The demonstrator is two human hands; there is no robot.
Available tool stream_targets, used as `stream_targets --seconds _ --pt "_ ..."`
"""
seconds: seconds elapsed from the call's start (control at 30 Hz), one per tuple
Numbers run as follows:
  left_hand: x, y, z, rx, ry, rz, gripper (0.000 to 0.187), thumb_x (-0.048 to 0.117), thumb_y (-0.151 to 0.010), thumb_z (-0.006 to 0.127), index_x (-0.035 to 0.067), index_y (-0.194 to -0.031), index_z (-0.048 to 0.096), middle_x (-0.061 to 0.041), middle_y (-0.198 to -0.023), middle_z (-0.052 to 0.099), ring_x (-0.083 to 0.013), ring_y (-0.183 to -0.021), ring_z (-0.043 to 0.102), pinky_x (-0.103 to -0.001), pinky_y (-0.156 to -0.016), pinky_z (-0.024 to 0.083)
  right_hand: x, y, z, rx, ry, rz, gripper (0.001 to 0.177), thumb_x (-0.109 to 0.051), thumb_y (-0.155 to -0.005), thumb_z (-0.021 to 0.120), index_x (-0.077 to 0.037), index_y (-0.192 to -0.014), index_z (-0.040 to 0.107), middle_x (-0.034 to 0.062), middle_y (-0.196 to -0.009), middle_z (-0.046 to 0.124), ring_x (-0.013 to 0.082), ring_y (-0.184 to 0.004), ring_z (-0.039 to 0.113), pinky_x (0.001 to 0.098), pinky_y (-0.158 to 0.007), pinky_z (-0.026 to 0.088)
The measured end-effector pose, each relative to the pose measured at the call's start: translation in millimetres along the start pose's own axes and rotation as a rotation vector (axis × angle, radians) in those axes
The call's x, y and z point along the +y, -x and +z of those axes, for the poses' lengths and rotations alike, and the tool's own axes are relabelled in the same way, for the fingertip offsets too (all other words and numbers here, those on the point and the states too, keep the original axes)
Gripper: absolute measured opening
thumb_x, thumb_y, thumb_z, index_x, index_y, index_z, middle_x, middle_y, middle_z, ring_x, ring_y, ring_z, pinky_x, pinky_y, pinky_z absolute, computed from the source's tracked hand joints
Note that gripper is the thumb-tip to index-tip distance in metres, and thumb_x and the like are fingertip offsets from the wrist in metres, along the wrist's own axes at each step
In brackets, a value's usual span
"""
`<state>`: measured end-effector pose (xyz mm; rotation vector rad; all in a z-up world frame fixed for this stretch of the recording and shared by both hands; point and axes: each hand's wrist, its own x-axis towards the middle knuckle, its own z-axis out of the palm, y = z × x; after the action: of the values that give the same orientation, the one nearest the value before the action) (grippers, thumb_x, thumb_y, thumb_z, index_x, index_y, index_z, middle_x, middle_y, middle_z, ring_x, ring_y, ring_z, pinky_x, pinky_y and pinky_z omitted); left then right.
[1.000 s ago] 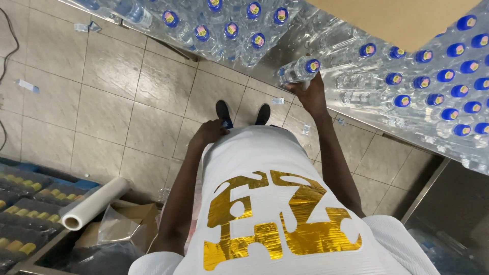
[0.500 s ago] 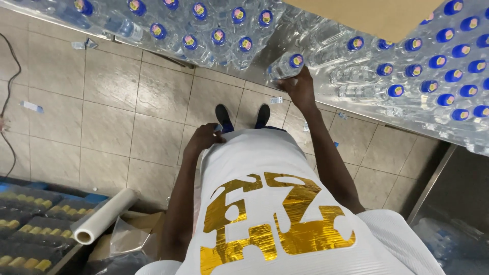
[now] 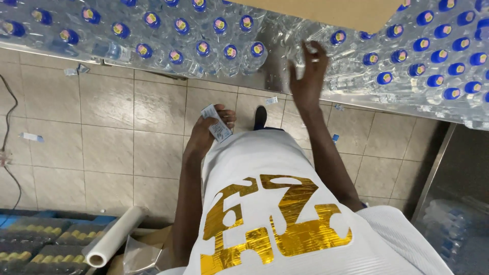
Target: Manually applying small blue labels to the caps of water bottles in a production setting.
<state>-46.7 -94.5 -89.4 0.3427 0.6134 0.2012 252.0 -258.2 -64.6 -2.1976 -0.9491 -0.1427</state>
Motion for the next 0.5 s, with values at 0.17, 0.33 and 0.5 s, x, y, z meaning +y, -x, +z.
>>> stream_targets --seconds 0.17,0.33,0.5 --pt "13 13 65 -0.171 -0.103 -0.058 0.077 0.022 -0.093 0.080 0.002 -0.158 0.046 -0.037 -0.156 0.057 -0.0471 -0.134 0.067 -0.055 -0.114 0.056 30 -40 -47 0.110 0.250 0.027 0.067 -0.014 -0.112 0.091 -0.014 -0.158 0.043 0.0195 -0.148 0.043 0.0376 -0.116 0.073 0.0505 -0.082 0.077" --pt "13 11 107 -0.199 -0.187 -0.095 0.054 0.014 -0.106 0.064 0.001 -0.156 0.048 -0.033 -0.153 0.061 -0.0416 -0.129 0.071 -0.053 -0.107 0.063 21 -59 -59 0.012 0.266 0.048 0.032 -0.033 -0.123 0.069 -0.007 -0.116 0.051 0.0119 -0.099 0.068 0.0285 -0.070 0.073 0.0414 -0.047 0.059" --pt "12 9 129 0.078 -0.503 -0.079 0.037 0.026 -0.093 0.079 0.000 -0.120 0.075 -0.020 -0.113 0.085 -0.0275 -0.099 0.082 -0.040 -0.087 0.067 13 -48 -63 -0.136 0.175 0.067 0.027 -0.022 -0.120 0.075 -0.002 -0.115 0.057 0.0160 -0.094 0.072 0.0299 -0.068 0.072 0.0419 -0.053 0.056"
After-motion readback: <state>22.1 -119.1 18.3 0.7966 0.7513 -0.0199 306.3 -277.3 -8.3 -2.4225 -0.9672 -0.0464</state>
